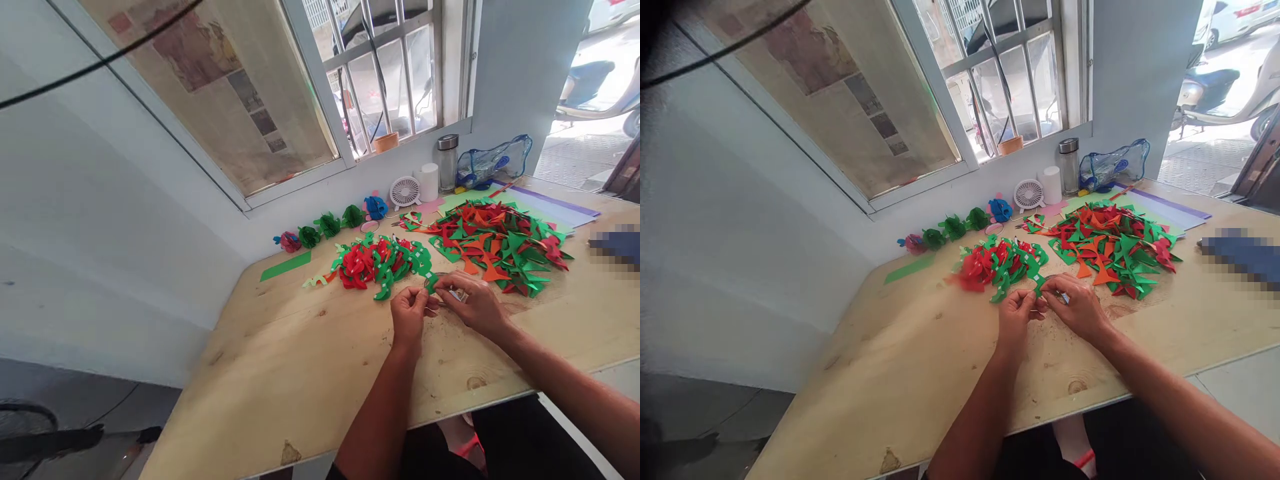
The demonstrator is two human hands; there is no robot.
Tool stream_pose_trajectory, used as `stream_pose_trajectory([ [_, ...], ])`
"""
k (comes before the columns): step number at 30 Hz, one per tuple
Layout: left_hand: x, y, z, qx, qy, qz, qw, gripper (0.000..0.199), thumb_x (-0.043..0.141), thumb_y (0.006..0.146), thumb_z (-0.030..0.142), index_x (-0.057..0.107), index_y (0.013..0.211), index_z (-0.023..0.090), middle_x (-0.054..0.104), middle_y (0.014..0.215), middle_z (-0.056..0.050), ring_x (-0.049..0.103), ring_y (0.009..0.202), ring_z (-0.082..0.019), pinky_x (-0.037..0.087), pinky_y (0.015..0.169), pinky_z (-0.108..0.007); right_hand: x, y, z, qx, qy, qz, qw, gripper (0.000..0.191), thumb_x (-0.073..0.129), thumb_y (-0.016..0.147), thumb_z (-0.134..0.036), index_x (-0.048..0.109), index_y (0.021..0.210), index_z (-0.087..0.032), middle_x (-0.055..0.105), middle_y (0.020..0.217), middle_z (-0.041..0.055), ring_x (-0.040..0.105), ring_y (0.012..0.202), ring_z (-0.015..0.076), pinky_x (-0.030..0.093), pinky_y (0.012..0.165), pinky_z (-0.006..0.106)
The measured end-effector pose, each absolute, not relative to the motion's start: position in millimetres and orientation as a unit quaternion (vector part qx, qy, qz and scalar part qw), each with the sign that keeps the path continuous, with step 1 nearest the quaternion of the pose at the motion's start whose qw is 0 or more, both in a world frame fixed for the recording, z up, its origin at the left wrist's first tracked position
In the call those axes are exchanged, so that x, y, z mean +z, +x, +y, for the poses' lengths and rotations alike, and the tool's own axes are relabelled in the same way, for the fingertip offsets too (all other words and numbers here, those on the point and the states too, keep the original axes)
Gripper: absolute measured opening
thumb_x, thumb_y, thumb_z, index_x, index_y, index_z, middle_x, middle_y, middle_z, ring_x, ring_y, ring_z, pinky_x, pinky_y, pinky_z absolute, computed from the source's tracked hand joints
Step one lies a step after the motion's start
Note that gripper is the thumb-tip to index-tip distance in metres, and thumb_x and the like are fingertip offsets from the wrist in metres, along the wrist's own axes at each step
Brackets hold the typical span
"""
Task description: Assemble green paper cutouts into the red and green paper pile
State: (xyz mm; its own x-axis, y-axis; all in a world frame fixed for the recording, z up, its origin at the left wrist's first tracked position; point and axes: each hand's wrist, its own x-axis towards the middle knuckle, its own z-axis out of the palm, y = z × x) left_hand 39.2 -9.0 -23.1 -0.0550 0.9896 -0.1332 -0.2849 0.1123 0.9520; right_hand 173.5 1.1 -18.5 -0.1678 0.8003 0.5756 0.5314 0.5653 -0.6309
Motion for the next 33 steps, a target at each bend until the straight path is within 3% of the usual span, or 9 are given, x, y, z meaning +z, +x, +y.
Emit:
stream_pose_trajectory([
  [7,-20.6,40.0,-8.7,0.566,0.374,0.465,0.569,0.036,0.07,0.064,0.041,0.064,0.086,0.013,0.065,0.065,-0.004,0.065,0.062,-0.016,0.046,0.047,-0.021,-20.3,174.3,1.2,0.105,-0.43,-0.763,0.47,0.01,0.053,0.082,-0.024,0.061,0.076,-0.022,0.068,0.075,0.0041,0.061,0.071,0.0187,0.047,0.066,0.032],
  [13,-21.1,39.3,-7.7,0.581,0.368,0.435,0.581,0.029,0.071,0.063,0.035,0.066,0.082,0.014,0.065,0.072,-0.004,0.062,0.06,-0.013,0.047,0.051,-0.021,-19.3,173.7,0.2,0.093,-0.427,-0.764,0.475,0.01,0.053,0.083,-0.023,0.059,0.077,-0.022,0.067,0.075,0.0046,0.061,0.072,0.019,0.047,0.067,0.032],
  [20,-25.6,37.6,-6.1,0.576,0.338,0.37,0.646,0.036,0.075,0.06,0.036,0.067,0.087,0.014,0.065,0.079,-0.005,0.061,0.065,-0.013,0.048,0.055,-0.022,-16.7,174.1,-0.3,0.101,-0.428,-0.757,0.482,0.009,0.053,0.082,-0.02,0.059,0.076,-0.022,0.066,0.072,0.0031,0.06,0.07,0.0187,0.047,0.064,0.031],
  [25,-22.8,34.6,-4.2,0.597,0.32,0.389,0.624,0.033,0.072,0.064,0.039,0.069,0.085,0.014,0.066,0.085,-0.006,0.061,0.07,-0.013,0.048,0.057,-0.021,-18.4,175.0,0.8,0.101,-0.432,-0.76,0.475,0.009,0.053,0.083,-0.02,0.059,0.077,-0.021,0.067,0.075,0.0045,0.061,0.072,0.0187,0.047,0.067,0.032],
  [33,-19.5,31.8,0.4,0.632,0.308,0.432,0.565,0.031,0.072,0.064,0.037,0.068,0.083,0.013,0.065,0.068,-0.004,0.06,0.067,-0.013,0.044,0.062,-0.024,-22.2,173.4,2.6,0.104,-0.378,-0.799,0.456,0.008,0.053,0.085,-0.02,0.06,0.08,-0.021,0.066,0.077,0.0034,0.061,0.074,0.017,0.047,0.067,0.029],
])
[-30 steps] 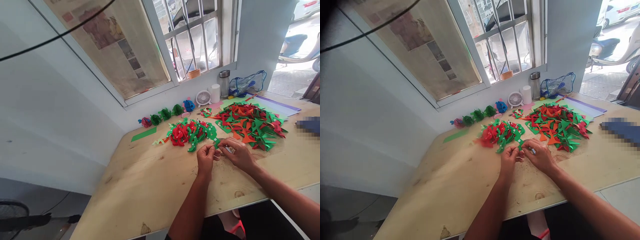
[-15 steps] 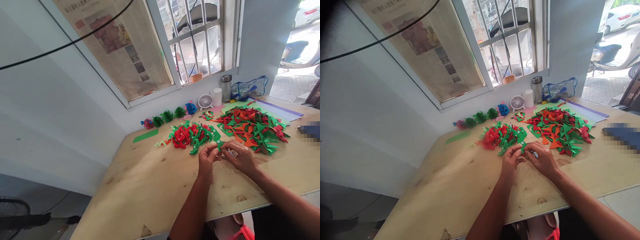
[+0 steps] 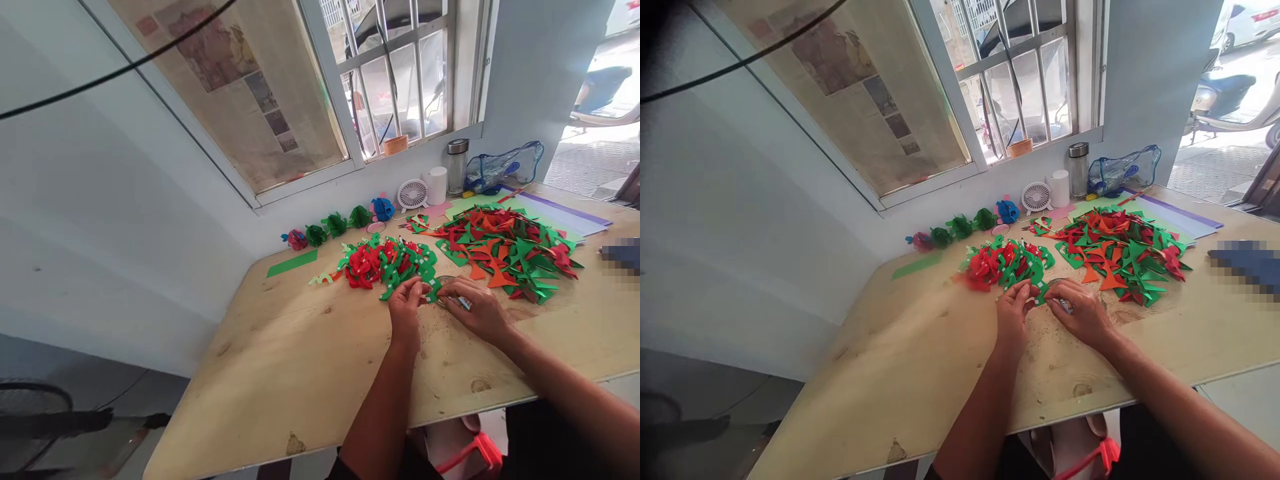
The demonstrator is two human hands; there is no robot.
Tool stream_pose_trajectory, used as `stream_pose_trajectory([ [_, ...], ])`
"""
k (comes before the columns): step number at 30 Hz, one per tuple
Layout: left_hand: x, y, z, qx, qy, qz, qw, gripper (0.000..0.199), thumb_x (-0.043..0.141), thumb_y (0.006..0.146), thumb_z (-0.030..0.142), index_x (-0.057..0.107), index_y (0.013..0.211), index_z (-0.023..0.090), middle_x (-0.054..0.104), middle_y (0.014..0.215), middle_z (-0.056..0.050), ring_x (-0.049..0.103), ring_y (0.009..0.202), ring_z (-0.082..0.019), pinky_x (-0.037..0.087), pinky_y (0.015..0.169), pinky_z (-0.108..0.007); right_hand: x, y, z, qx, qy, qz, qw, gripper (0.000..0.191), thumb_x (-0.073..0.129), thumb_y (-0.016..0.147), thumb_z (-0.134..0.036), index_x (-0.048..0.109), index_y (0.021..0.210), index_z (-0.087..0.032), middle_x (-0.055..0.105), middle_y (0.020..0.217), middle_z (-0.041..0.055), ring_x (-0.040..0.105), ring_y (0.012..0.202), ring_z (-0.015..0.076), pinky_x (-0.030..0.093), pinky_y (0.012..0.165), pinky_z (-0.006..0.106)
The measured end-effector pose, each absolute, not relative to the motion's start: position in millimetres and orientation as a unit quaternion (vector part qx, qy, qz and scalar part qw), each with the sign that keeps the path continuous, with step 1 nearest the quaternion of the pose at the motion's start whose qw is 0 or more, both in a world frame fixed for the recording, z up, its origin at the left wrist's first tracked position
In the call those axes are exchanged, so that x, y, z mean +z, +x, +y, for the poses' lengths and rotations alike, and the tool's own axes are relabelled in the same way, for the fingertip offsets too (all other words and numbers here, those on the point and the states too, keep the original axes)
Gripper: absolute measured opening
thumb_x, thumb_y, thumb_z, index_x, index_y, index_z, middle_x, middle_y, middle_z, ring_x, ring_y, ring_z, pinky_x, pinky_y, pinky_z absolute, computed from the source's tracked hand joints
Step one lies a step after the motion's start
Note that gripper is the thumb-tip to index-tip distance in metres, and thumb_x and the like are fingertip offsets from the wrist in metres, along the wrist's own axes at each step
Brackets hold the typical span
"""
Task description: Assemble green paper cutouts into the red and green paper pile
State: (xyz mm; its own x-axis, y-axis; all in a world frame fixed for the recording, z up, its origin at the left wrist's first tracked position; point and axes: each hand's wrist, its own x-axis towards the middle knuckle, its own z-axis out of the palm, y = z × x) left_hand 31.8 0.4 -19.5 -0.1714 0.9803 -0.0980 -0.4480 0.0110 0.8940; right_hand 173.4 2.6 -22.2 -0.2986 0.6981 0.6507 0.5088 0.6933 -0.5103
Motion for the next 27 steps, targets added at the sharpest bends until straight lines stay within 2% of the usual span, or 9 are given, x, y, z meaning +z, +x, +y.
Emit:
stream_pose_trajectory([
  [4,-19.8,31.6,0.4,0.639,0.302,0.437,0.557,0.026,0.073,0.062,0.035,0.064,0.073,0.013,0.059,0.06,0.0,0.053,0.056,-0.009,0.041,0.059,-0.023,-22.7,170.7,-0.3,0.127,-0.359,-0.809,0.447,0.008,0.052,0.086,-0.022,0.06,0.083,-0.021,0.066,0.079,0.0038,0.062,0.076,0.0167,0.047,0.069,0.029],
  [9,-19.0,30.3,0.8,0.644,0.305,0.425,0.557,0.024,0.072,0.062,0.034,0.062,0.069,0.013,0.059,0.06,0.001,0.053,0.056,-0.009,0.042,0.06,-0.023,-21.1,173.2,-0.9,0.177,-0.455,-0.75,0.447,0.017,0.052,0.086,-0.032,0.06,0.094,-0.02,0.067,0.079,0.0036,0.062,0.07,0.0165,0.048,0.065,0.028],
  [13,-20.4,31.1,1.1,0.633,0.317,0.41,0.575,0.025,0.073,0.061,0.034,0.063,0.07,0.014,0.06,0.063,0.0,0.055,0.059,-0.01,0.043,0.063,-0.024,-16.4,173.6,1.3,0.201,-0.427,-0.777,0.417,0.022,0.047,0.088,-0.034,0.063,0.082,-0.02,0.069,0.081,0.0053,0.062,0.075,0.0176,0.048,0.067,0.028],
  [17,-19.4,32.9,-0.4,0.626,0.318,0.406,0.585,0.024,0.072,0.063,0.033,0.064,0.075,0.014,0.061,0.067,0.0,0.056,0.061,-0.01,0.044,0.063,-0.023,-16.5,173.5,3.2,0.194,-0.429,-0.778,0.416,0.026,0.046,0.088,-0.032,0.06,0.07,-0.02,0.063,0.065,0.0028,0.057,0.061,0.0149,0.045,0.057,0.026],
  [24,-17.4,37.8,-3.0,0.63,0.375,0.412,0.541,0.032,0.073,0.063,0.029,0.062,0.091,0.015,0.064,0.078,-0.003,0.059,0.07,-0.012,0.046,0.066,-0.024,-24.2,175.1,4.8,0.116,-0.458,-0.775,0.421,0.025,0.051,0.084,-0.034,0.055,0.064,-0.02,0.059,0.06,0.0016,0.053,0.055,0.0141,0.041,0.054,0.026],
  [27,-19.5,38.5,-5.0,0.623,0.43,0.42,0.501,0.026,0.07,0.068,0.029,0.06,0.089,0.016,0.063,0.08,-0.003,0.058,0.071,-0.012,0.045,0.066,-0.023,-24.1,173.5,4.3,0.067,-0.446,-0.79,0.415,0.025,0.05,0.084,-0.032,0.052,0.062,-0.02,0.056,0.058,0.0013,0.052,0.054,0.014,0.039,0.052,0.026],
])
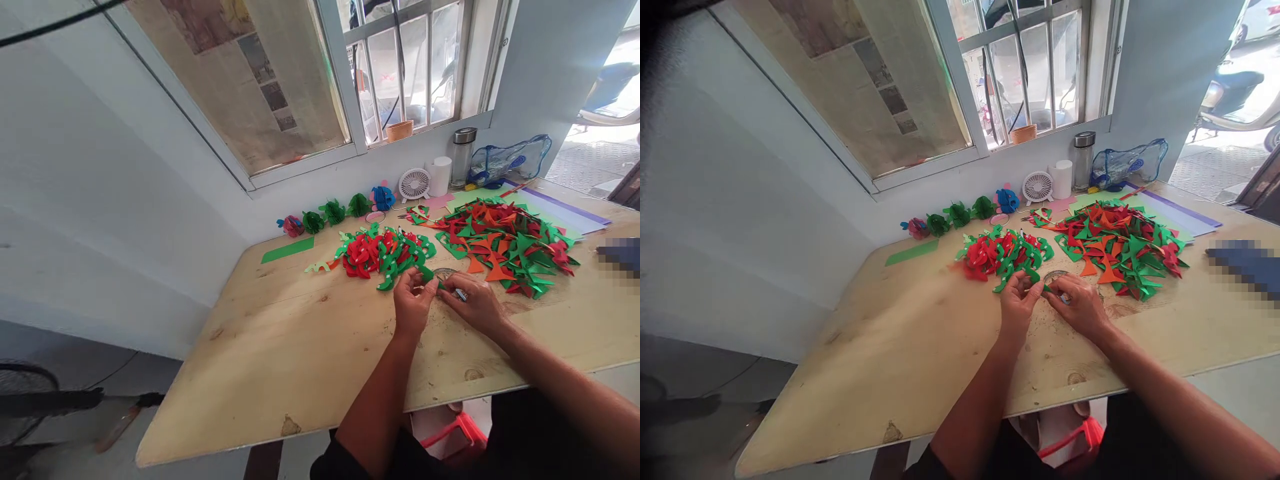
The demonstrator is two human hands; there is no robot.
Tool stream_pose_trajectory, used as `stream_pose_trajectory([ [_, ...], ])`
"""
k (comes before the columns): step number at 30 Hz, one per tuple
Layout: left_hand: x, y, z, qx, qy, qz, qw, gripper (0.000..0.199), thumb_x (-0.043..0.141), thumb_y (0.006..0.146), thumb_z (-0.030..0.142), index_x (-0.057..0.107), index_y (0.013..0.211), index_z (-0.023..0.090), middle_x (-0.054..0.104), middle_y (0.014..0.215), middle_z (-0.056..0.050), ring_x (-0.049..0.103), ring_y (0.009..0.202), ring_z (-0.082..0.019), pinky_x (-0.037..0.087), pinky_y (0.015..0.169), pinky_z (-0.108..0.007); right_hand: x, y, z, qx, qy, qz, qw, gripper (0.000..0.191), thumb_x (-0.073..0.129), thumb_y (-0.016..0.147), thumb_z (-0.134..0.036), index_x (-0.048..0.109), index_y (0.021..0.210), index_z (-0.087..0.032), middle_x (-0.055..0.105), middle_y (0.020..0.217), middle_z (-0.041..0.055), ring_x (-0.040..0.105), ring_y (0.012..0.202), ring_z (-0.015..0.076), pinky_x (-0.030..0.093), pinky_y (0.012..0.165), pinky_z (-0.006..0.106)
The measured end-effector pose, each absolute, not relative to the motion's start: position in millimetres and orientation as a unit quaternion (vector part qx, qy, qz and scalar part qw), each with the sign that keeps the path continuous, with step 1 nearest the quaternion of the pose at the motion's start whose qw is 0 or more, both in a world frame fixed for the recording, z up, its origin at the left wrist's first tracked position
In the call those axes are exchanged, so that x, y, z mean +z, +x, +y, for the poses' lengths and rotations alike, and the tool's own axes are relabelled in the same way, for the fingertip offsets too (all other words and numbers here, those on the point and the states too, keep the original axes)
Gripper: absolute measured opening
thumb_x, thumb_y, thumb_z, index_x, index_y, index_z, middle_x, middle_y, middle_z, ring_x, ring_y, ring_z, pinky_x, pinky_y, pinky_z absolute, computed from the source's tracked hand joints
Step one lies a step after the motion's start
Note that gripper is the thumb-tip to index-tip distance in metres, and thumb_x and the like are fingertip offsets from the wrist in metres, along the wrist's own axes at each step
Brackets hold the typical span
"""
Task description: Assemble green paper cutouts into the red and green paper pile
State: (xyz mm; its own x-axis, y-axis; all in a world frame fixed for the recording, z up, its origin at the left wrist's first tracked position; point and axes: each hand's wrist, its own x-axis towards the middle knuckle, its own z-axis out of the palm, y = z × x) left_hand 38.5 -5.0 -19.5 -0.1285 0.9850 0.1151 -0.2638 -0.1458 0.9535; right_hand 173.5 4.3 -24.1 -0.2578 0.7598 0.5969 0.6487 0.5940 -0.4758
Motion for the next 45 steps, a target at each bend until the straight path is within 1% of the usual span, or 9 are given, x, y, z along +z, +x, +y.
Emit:
stream_pose_trajectory([
  [6,-19,37,-8,0.604,0.494,0.459,0.424,0.014,0.064,0.074,0.029,0.059,0.075,0.016,0.058,0.07,0.0,0.053,0.065,-0.009,0.043,0.061,-0.02,-25,172,5,0.009,-0.413,-0.81,0.415,0.026,0.051,0.085,-0.028,0.049,0.06,-0.021,0.053,0.056,0.0004,0.051,0.054,0.0138,0.038,0.055,0.026],
  [9,-22,37,-8,0.601,0.498,0.457,0.427,0.014,0.062,0.076,0.029,0.06,0.077,0.016,0.058,0.071,0.0,0.052,0.065,-0.01,0.043,0.061,-0.02,-27,172,6,0.006,-0.407,-0.813,0.417,0.026,0.052,0.085,-0.029,0.048,0.06,-0.021,0.053,0.056,0.0001,0.05,0.054,0.0138,0.037,0.055,0.026],
  [14,-27,36,-6,0.599,0.486,0.434,0.466,0.019,0.063,0.076,0.032,0.063,0.084,0.015,0.063,0.075,-0.002,0.057,0.069,-0.012,0.047,0.067,-0.023,-28,173,5,0.029,-0.411,-0.812,0.413,0.028,0.051,0.086,-0.033,0.051,0.061,-0.02,0.055,0.058,0.0014,0.052,0.056,0.0145,0.038,0.056,0.027],
  [18,-22,35,-5,0.603,0.424,0.405,0.541,0.028,0.068,0.07,0.036,0.066,0.086,0.014,0.067,0.075,-0.004,0.062,0.07,-0.014,0.048,0.07,-0.026,-22,172,3,0.087,-0.411,-0.813,0.402,0.034,0.049,0.087,-0.04,0.054,0.06,-0.021,0.056,0.058,0.0018,0.052,0.055,0.0147,0.039,0.057,0.028],
  [24,-19,32,-1,0.585,0.367,0.389,0.61,0.037,0.071,0.063,0.036,0.069,0.092,0.013,0.069,0.08,-0.007,0.06,0.067,-0.013,0.046,0.061,-0.023,-17,174,4,0.153,-0.436,-0.785,0.411,0.043,0.043,0.089,-0.047,0.054,0.056,-0.021,0.054,0.054,0.0014,0.05,0.053,0.0142,0.039,0.052,0.027],
  [28,-24,29,1,0.58,0.364,0.358,0.635,0.04,0.072,0.061,0.033,0.069,0.096,0.013,0.07,0.085,-0.008,0.06,0.066,-0.012,0.046,0.062,-0.024,-20,174,5,0.164,-0.443,-0.781,0.408,0.038,0.047,0.087,-0.045,0.058,0.061,-0.02,0.058,0.058,0.0018,0.051,0.054,0.0136,0.039,0.052,0.026],
  [33,-21,28,1,0.571,0.348,0.347,0.657,0.041,0.066,0.061,0.025,0.066,0.1,0.012,0.071,0.083,-0.009,0.064,0.073,-0.018,0.047,0.068,-0.029,-24,174,5,0.12,-0.455,-0.787,0.398,0.033,0.051,0.085,-0.043,0.055,0.062,-0.02,0.056,0.058,0.0015,0.05,0.054,0.014,0.037,0.052,0.026],
  [39,-12,29,-2,0.576,0.3,0.34,0.68,0.044,0.055,0.055,0.015,0.064,0.098,0.012,0.071,0.08,-0.009,0.066,0.079,-0.022,0.048,0.072,-0.033,-27,175,8,0.081,-0.431,-0.808,0.393,0.034,0.053,0.084,-0.044,0.052,0.059,-0.021,0.054,0.056,0.0009,0.049,0.055,0.0144,0.037,0.055,0.027],
  [45,-11,29,-3,0.592,0.262,0.354,0.675,0.03,0.053,0.057,0.016,0.066,0.084,0.014,0.068,0.07,-0.006,0.065,0.074,-0.019,0.048,0.07,-0.031,-25,174,6,0.092,-0.414,-0.831,0.359,0.031,0.05,0.087,-0.043,0.06,0.066,-0.021,0.056,0.059,0.002,0.052,0.058,0.0155,0.038,0.059,0.029],
])
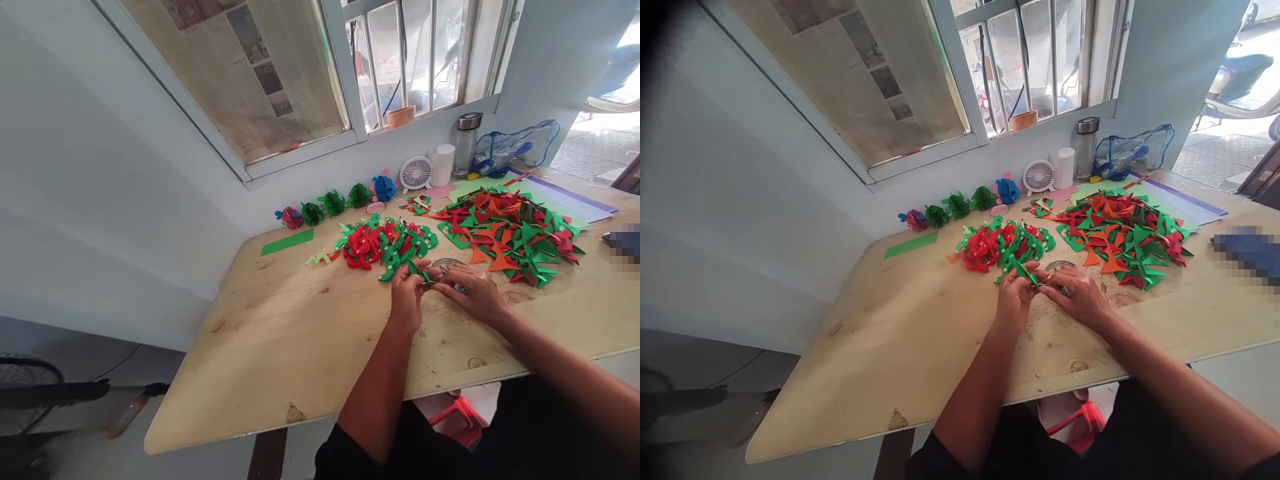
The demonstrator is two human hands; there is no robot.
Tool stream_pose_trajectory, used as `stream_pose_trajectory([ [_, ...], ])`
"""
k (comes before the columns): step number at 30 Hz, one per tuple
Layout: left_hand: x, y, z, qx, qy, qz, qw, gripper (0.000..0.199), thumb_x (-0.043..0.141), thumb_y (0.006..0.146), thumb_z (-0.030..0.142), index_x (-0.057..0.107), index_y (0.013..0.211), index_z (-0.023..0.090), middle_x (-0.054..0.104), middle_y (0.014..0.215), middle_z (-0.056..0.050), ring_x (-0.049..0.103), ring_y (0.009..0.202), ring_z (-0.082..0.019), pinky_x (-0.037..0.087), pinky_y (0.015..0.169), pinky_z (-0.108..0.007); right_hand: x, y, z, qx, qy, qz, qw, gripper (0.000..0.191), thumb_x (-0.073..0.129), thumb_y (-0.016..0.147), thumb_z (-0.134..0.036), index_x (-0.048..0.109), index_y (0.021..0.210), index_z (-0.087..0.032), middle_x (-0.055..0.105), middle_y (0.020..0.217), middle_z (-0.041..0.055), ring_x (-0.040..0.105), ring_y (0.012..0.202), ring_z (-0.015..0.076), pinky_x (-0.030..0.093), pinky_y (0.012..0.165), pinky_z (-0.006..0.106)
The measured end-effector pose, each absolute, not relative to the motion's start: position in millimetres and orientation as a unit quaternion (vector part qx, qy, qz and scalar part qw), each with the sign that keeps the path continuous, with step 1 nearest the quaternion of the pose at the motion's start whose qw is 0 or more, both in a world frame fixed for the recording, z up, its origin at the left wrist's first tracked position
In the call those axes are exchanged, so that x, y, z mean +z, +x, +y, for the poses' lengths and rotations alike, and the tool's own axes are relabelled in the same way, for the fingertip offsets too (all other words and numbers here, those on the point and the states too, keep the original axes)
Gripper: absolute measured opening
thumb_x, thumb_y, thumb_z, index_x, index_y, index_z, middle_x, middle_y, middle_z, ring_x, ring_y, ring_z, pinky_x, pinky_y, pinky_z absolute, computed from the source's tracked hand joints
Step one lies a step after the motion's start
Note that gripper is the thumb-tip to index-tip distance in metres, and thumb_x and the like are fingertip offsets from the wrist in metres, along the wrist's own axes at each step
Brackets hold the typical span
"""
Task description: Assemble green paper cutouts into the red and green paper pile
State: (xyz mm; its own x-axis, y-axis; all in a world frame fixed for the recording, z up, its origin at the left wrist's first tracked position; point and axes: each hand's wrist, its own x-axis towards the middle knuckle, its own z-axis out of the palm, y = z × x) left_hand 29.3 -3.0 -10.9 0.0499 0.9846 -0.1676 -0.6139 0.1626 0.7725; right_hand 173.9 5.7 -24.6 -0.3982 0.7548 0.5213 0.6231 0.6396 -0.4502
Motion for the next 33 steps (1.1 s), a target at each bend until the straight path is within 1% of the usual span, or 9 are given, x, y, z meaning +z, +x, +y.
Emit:
stream_pose_trajectory([
  [4,-14,31,-2,0.594,0.272,0.381,0.655,0.019,0.061,0.059,0.021,0.065,0.077,0.015,0.065,0.065,-0.003,0.063,0.068,-0.016,0.047,0.067,-0.028,-17,175,3,0.11,-0.44,-0.809,0.374,0.038,0.043,0.089,-0.043,0.058,0.062,-0.021,0.056,0.057,0.0028,0.052,0.057,0.0162,0.038,0.058,0.029],
  [7,-18,32,-2,0.588,0.306,0.415,0.623,0.016,0.066,0.06,0.024,0.064,0.072,0.014,0.061,0.061,0.001,0.059,0.057,-0.012,0.045,0.06,-0.024,-12,178,2,0.107,-0.479,-0.775,0.399,0.039,0.041,0.09,-0.043,0.057,0.06,-0.022,0.057,0.056,0.0031,0.052,0.057,0.0161,0.039,0.057,0.029],
  [10,-22,32,-2,0.568,0.358,0.455,0.585,0.015,0.067,0.062,0.023,0.065,0.074,0.014,0.058,0.058,0.003,0.053,0.048,-0.009,0.042,0.054,-0.022,-9,183,3,0.094,-0.54,-0.725,0.417,0.038,0.041,0.089,-0.043,0.057,0.061,-0.022,0.061,0.059,0.0037,0.055,0.058,0.0166,0.04,0.057,0.029],
  [14,-25,31,-3,0.526,0.436,0.49,0.541,0.016,0.066,0.066,0.023,0.068,0.08,0.015,0.057,0.057,0.002,0.05,0.048,-0.01,0.038,0.052,-0.023,-10,187,6,0.083,-0.607,-0.667,0.424,0.035,0.044,0.087,-0.041,0.058,0.062,-0.022,0.063,0.059,0.003,0.057,0.057,0.0162,0.039,0.055,0.028],
  [17,-23,30,-6,0.507,0.507,0.499,0.487,0.011,0.065,0.069,0.027,0.069,0.07,0.017,0.057,0.057,0.001,0.049,0.051,-0.012,0.037,0.054,-0.024,-15,189,11,0.083,-0.628,-0.667,0.391,0.028,0.048,0.084,-0.039,0.061,0.067,-0.022,0.064,0.06,0.0018,0.057,0.056,0.0159,0.038,0.053,0.027],
  [21,-24,30,-8,0.486,0.557,0.513,0.436,0.017,0.062,0.074,0.03,0.067,0.063,0.019,0.054,0.052,0.0,0.047,0.052,-0.013,0.035,0.056,-0.024,-23,190,15,0.082,-0.618,-0.708,0.334,0.025,0.049,0.082,-0.04,0.062,0.073,-0.022,0.066,0.067,0.0015,0.059,0.061,0.0162,0.037,0.053,0.026],
  [25,-31,28,-3,0.488,0.544,0.515,0.447,0.012,0.059,0.075,0.025,0.069,0.073,0.019,0.059,0.059,0.0,0.049,0.054,-0.013,0.037,0.056,-0.023,-23,191,9,0.061,-0.639,-0.717,0.27,0.024,0.049,0.082,-0.045,0.063,0.082,-0.025,0.065,0.063,-0.0004,0.058,0.057,0.0163,0.032,0.049,0.026],
  [28,-36,26,0,0.484,0.543,0.514,0.454,0.013,0.058,0.074,0.019,0.07,0.078,0.019,0.063,0.065,-0.001,0.052,0.06,-0.014,0.04,0.06,-0.022,-24,193,-1,0.053,-0.623,-0.747,0.226,0.026,0.051,0.081,-0.047,0.062,0.093,-0.026,0.067,0.066,-0.0004,0.059,0.06,0.0179,0.03,0.049,0.026],
  [33,-31,23,0,0.456,0.572,0.576,0.364,0.026,0.057,0.067,0.007,0.07,0.084,0.021,0.067,0.076,-0.004,0.06,0.073,-0.019,0.043,0.075,-0.028,-29,193,-14,0.006,-0.621,-0.766,0.165,0.037,0.052,0.078,-0.05,0.06,0.104,-0.026,0.069,0.082,0.0054,0.061,0.064,0.0223,0.026,0.048,0.028],
])
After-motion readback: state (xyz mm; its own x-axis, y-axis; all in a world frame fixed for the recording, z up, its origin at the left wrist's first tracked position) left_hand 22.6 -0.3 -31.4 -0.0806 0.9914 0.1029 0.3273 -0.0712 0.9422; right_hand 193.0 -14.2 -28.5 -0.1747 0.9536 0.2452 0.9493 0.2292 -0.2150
